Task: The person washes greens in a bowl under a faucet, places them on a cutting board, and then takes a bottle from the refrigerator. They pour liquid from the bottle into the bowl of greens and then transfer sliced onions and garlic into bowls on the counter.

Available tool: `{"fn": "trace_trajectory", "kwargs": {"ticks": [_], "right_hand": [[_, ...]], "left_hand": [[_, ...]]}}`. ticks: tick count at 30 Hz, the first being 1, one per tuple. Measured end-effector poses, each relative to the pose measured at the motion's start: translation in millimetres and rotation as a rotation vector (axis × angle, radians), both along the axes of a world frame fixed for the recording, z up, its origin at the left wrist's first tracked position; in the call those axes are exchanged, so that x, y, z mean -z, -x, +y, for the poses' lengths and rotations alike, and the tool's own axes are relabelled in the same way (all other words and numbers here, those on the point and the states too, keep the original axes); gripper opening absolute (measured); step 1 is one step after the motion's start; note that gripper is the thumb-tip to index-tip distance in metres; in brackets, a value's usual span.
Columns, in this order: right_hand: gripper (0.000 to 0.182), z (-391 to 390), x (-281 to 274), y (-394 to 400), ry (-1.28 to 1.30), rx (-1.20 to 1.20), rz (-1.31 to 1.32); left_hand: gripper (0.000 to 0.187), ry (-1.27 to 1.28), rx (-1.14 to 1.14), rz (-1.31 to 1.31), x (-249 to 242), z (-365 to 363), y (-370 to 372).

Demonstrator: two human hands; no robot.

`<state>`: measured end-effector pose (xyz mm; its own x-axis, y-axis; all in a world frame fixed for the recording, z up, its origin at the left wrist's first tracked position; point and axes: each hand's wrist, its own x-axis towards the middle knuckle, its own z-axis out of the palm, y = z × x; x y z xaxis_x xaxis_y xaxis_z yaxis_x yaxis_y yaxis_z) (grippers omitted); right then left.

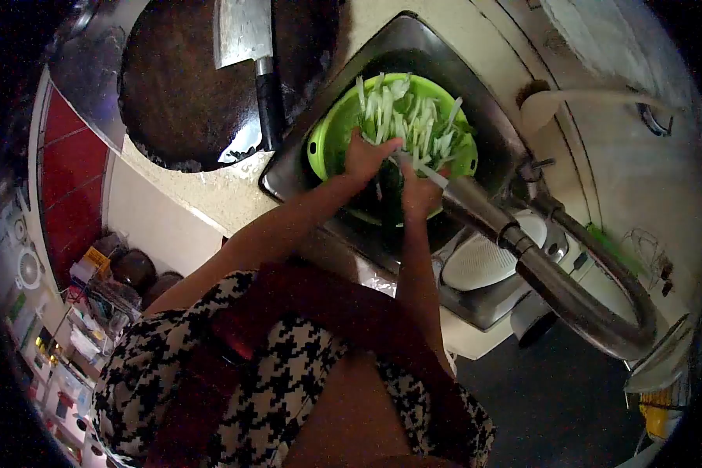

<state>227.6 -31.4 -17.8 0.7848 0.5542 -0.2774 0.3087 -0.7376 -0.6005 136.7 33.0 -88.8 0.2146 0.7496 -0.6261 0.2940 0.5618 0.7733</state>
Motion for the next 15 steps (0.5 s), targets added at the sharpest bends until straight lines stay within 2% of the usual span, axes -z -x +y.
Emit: {"fn": "trace_trajectory", "kwargs": {"ticks": [2,5,6,8,9,11,12,15], "right_hand": [[0.085,-2.0,4.8,-2.9,-0.036,-0.104,-0.154],[0.082,-8.0,22.4,-9.4,-0.080,-0.280,-0.383],[0.080,-11.5,32.3,-11.5,-0.086,-0.348,-0.461],[0.071,-13.4,50.3,-13.0,-0.065,-0.497,-0.548],[0.069,-14.3,58.7,-9.4,0.043,-0.534,-0.562],[0.066,-15.8,80.6,1.5,0.259,-0.604,-0.589],[0.060,-21.4,106.4,-2.7,0.199,-0.601,-0.576],[0.055,-18.6,93.8,8.8,0.074,-0.581,-0.659]], "left_hand": [[0.079,-0.204,0.046,0.315,-0.8,-6.4,0.7],[0.084,-0.348,0.227,0.591,-11.8,-10.2,7.3],[0.095,-0.331,0.271,0.492,-11.1,-9.2,14.3],[0.098,-0.453,0.428,0.528,-22.4,-10.5,18.3],[0.100,-0.512,0.511,0.545,-27.0,-11.5,19.3],[0.094,-0.553,0.529,0.549,-6.4,-23.5,15.2],[0.092,-0.553,0.536,0.553,1.1,-26.0,13.3],[0.087,-0.692,0.573,0.636,42.1,-34.8,11.0]]}}
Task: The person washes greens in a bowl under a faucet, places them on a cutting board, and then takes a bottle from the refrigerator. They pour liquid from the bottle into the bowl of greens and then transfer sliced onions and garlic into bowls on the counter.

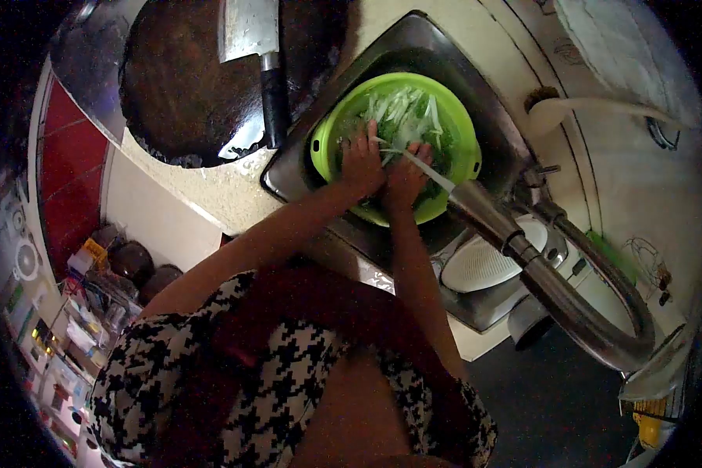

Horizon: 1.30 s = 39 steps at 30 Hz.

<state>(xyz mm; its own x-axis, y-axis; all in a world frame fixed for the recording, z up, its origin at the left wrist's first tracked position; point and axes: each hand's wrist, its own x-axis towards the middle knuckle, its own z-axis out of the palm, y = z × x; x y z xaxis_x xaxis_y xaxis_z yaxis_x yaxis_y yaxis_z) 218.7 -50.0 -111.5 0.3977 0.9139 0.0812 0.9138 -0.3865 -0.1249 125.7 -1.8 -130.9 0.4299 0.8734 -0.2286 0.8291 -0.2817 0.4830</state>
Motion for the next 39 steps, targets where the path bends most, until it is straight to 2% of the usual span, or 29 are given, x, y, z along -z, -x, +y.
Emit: {"fn": "trace_trajectory", "kwargs": {"ticks": [3,4,5,7,10,12,13,15,16,18,19,20,22,25,28,29,31,35,37,38,39], "right_hand": [[0.054,3.6,-26.8,-1.2,0.383,-0.071,0.157],[0.055,12.5,-44.5,-2.4,0.466,-0.023,0.242],[0.056,25.7,-65.6,-3.5,0.545,0.024,0.328],[0.060,26.4,-68.3,-5.3,0.464,0.050,0.446],[0.067,6.6,-44.7,-22.7,0.120,0.007,0.406],[0.072,-3.4,-43.4,-32.9,0.072,0.001,0.223],[0.076,-5.9,-42.6,-35.9,0.019,0.036,0.247],[0.085,0.4,-38.6,-42.5,-0.095,0.104,0.292],[0.090,1.2,-30.3,-40.8,-0.021,0.157,0.344],[0.102,0.5,-8.0,-29.7,0.119,0.261,0.444],[0.106,2.4,-6.4,-24.3,-0.016,0.306,0.570],[0.104,4.7,-6.2,-29.6,0.121,0.433,0.805],[0.100,18.4,-37.9,-29.8,0.417,0.682,1.275],[0.070,5.8,-24.4,-28.2,0.203,0.770,1.695],[0.048,-16.4,-29.5,-25.9,-0.058,0.776,2.027],[0.042,-21.7,-38.3,-25.8,-0.152,0.762,2.116],[0.036,-27.3,-53.7,-27.3,-0.190,0.707,2.126],[0.030,-47.2,-91.9,-21.9,-0.379,0.606,2.085],[0.031,-45.3,-100.1,-24.7,-0.325,0.712,2.060],[0.032,-44.0,-101.9,-28.9,-0.300,0.762,2.046],[0.041,-64.2,-59.8,-42.7,-0.253,0.706,2.050]], "left_hand": [[0.085,-0.253,0.054,0.060,11.1,6.6,-4.5],[0.085,-0.341,0.068,0.079,11.6,6.4,-4.7],[0.086,-0.227,0.097,0.093,5.4,10.0,-4.0],[0.089,-0.003,0.152,0.125,-15.0,24.0,1.7],[0.087,0.409,0.007,-0.073,-34.5,44.0,9.6],[0.091,0.245,-0.079,-0.111,-35.5,47.2,19.4],[0.093,0.163,-0.120,-0.130,-36.1,45.9,22.1],[0.093,0.416,-0.112,0.008,-43.4,37.5,15.1],[0.093,0.539,-0.108,0.078,-44.6,35.2,12.5],[0.097,0.625,-0.123,-0.001,-13.5,29.5,13.3],[0.099,0.665,-0.126,-0.041,-11.4,32.4,11.9],[0.101,0.813,-0.244,-0.175,-8.6,32.4,11.6],[0.107,1.107,-0.487,-0.441,-35.4,32.3,16.4],[0.078,1.383,-0.313,-0.670,-88.7,49.2,24.2],[0.049,1.801,-0.452,-0.864,-51.7,36.2,21.4],[0.047,1.751,-0.468,-0.861,-58.6,33.8,22.3],[0.041,1.646,-0.494,-0.856,-74.3,26.4,26.3],[0.037,1.711,-0.506,-0.798,-106.3,20.9,38.4],[0.038,1.659,-0.428,-0.799,-130.3,22.1,43.0],[0.039,1.625,-0.398,-0.789,-134.6,21.9,45.6],[0.040,1.592,-0.367,-0.780,-137.7,21.4,48.3]]}}
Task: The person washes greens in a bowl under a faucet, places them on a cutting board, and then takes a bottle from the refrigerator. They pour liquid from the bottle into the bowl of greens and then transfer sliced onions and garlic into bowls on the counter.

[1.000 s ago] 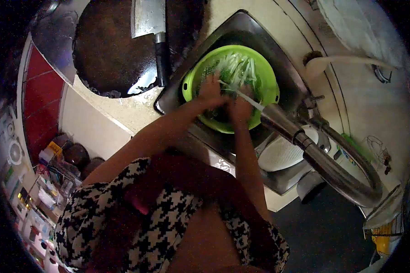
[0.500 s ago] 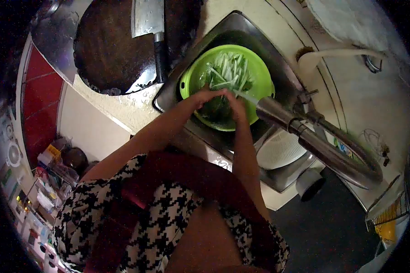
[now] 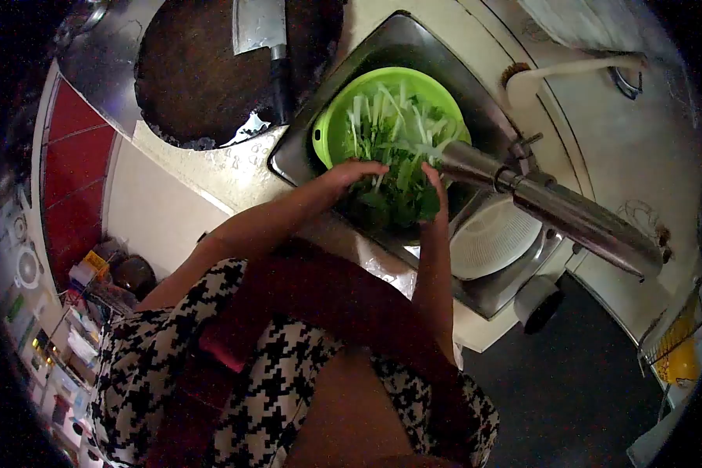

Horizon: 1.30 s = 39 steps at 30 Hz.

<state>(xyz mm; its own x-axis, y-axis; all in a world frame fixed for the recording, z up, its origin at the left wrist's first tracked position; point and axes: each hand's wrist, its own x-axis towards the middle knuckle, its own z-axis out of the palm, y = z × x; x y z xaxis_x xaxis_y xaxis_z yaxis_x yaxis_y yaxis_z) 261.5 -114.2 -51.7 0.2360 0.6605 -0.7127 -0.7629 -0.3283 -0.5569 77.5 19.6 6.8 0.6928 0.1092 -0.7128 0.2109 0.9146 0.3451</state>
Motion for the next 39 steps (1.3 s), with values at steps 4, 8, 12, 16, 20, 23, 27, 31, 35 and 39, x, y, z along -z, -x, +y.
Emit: {"fn": "trace_trajectory", "kwargs": {"ticks": [4,8,12,16,20,23,27,31,35,39], "right_hand": [[0.043,14.6,-24.0,3.5,0.057,-0.026,-0.079],[0.049,23.4,-15.8,1.7,0.155,-0.110,-0.472],[0.059,39.8,-50.7,6.6,0.353,-0.300,-0.857],[0.055,35.5,-13.1,-2.2,0.277,-0.355,-1.075],[0.052,38.5,0.4,10.5,0.392,-0.582,-1.461],[0.044,41.4,-18.4,14.3,0.354,-0.726,-1.565],[0.042,53.1,-41.9,26.3,0.543,-0.454,-1.270],[0.064,58.7,-20.9,53.2,0.507,-0.691,-1.605],[0.075,55.7,28.8,58.2,0.391,-0.747,-1.752],[0.071,54.3,47.7,39.2,0.277,-0.833,-1.698]], "left_hand": [[0.043,0.035,-0.036,-0.038,6.4,-5.8,3.0],[0.049,-0.074,-0.170,-0.011,0.7,-8.1,2.6],[0.069,-0.413,-0.236,0.130,17.1,-14.5,-2.8],[0.090,-0.772,-0.287,0.151,69.7,-16.9,-12.2],[0.123,-0.955,0.335,0.504,17.7,-4.8,-29.1],[0.121,-0.896,0.449,0.417,43.6,-19.7,-36.9],[0.088,-0.949,-0.005,0.447,98.8,-12.9,-19.5],[0.075,-0.934,0.187,0.774,112.2,-0.4,-27.7],[0.073,-0.881,0.436,0.749,124.8,18.1,-38.2],[0.067,-1.030,0.636,0.685,200.1,9.0,-40.1]]}}
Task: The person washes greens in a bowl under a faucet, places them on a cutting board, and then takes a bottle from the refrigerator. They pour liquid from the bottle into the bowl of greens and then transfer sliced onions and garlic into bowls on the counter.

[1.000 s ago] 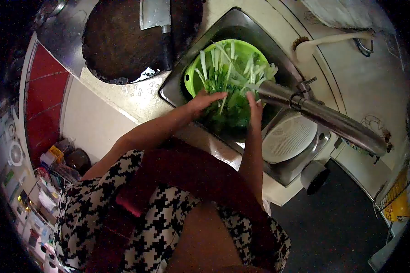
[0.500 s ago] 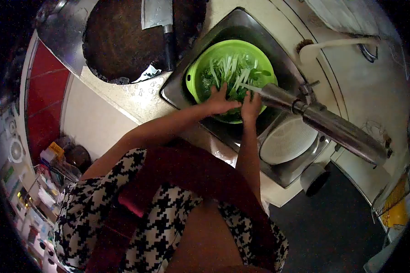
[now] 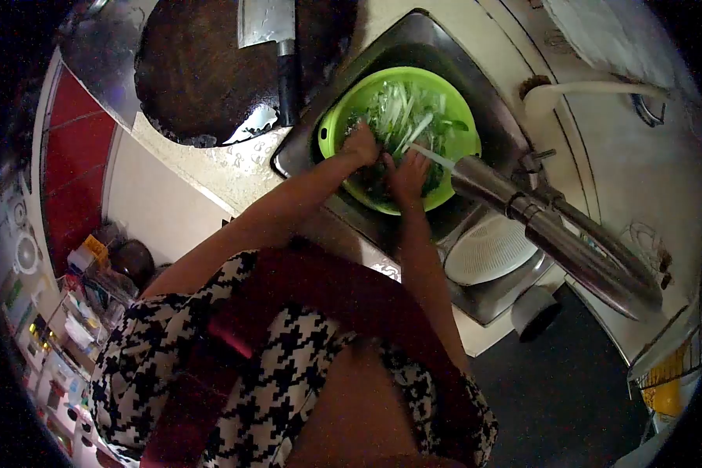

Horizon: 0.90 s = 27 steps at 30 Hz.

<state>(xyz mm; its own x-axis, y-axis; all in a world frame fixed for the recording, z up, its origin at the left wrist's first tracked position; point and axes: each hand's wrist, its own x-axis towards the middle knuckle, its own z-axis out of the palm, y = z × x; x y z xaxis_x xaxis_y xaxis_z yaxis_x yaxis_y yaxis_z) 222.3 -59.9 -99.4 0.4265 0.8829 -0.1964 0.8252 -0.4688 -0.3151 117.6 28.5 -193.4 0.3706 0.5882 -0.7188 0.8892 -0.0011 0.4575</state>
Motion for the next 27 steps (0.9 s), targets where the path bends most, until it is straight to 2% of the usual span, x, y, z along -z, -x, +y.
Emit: {"fn": "trace_trajectory", "kwargs": {"ticks": [3,4,5,7,10,12,13,14,16,17,20,21,23,24,25,27], "right_hand": [[0.065,2.7,0.3,-7.2,-0.094,-0.004,0.045],[0.063,1.4,-1.1,-7.9,-0.129,-0.001,0.042],[0.061,1.7,-1.4,-9.4,-0.205,0.058,0.098],[0.058,7.0,-9.6,-11.2,-0.353,0.179,0.208],[0.053,32.1,-36.7,-7.4,-0.264,0.445,0.376],[0.049,35.5,-30.1,-5.4,-0.161,0.194,-0.038],[0.048,37.9,-23.0,-4.9,-0.111,0.065,-0.243],[0.046,38.9,-12.3,-7.8,-0.129,0.028,-0.284],[0.042,43.0,-9.0,-17.0,-0.158,-0.050,-0.365],[0.038,49.1,-19.9,-27.3,0.128,0.062,-0.012],[0.034,40.2,-32.2,-50.3,-0.187,-0.025,-0.110],[0.043,42.8,-22.8,-56.6,-0.005,0.104,0.062],[0.054,50.1,-49.5,-63.2,-0.244,-0.110,-0.006],[0.060,55.2,-59.1,-65.2,-0.368,-0.218,-0.041],[0.077,53.7,-45.8,-64.0,-0.248,-0.137,-0.171],[0.082,45.1,-28.8,-61.6,-0.149,-0.077,-0.117]], "left_hand": [[0.065,-0.070,-0.136,-0.063,7.4,-0.3,1.7],[0.066,-0.052,-0.197,-0.037,-12.2,-1.5,0.9],[0.068,-0.024,-0.230,-0.025,-25.4,-1.3,1.4],[0.071,0.038,-0.270,-0.012,-17.3,-6.0,3.2],[0.076,0.216,-0.390,-0.110,6.3,-9.5,5.0],[0.077,0.281,-0.466,-0.234,-1.1,-7.0,6.1],[0.076,0.272,-0.488,-0.310,-40.5,0.4,9.2],[0.076,0.263,-0.511,-0.384,-64.1,5.4,11.9],[0.075,0.273,-0.485,-0.325,-49.1,4.4,14.1],[0.075,0.278,-0.471,-0.295,-39.6,3.4,14.8],[0.077,0.192,-0.676,-0.217,-78.1,-0.8,7.8],[0.079,0.201,-0.650,-0.283,-83.2,-1.2,9.0],[0.083,0.215,-0.595,-0.414,-87.2,-0.3,12.2],[0.083,0.079,-0.409,-0.326,-79.6,-1.8,11.3],[0.083,-0.056,-0.224,-0.235,-72.1,-4.2,9.2],[0.082,-0.257,-0.129,-0.090,-65.6,-11.4,3.0]]}}
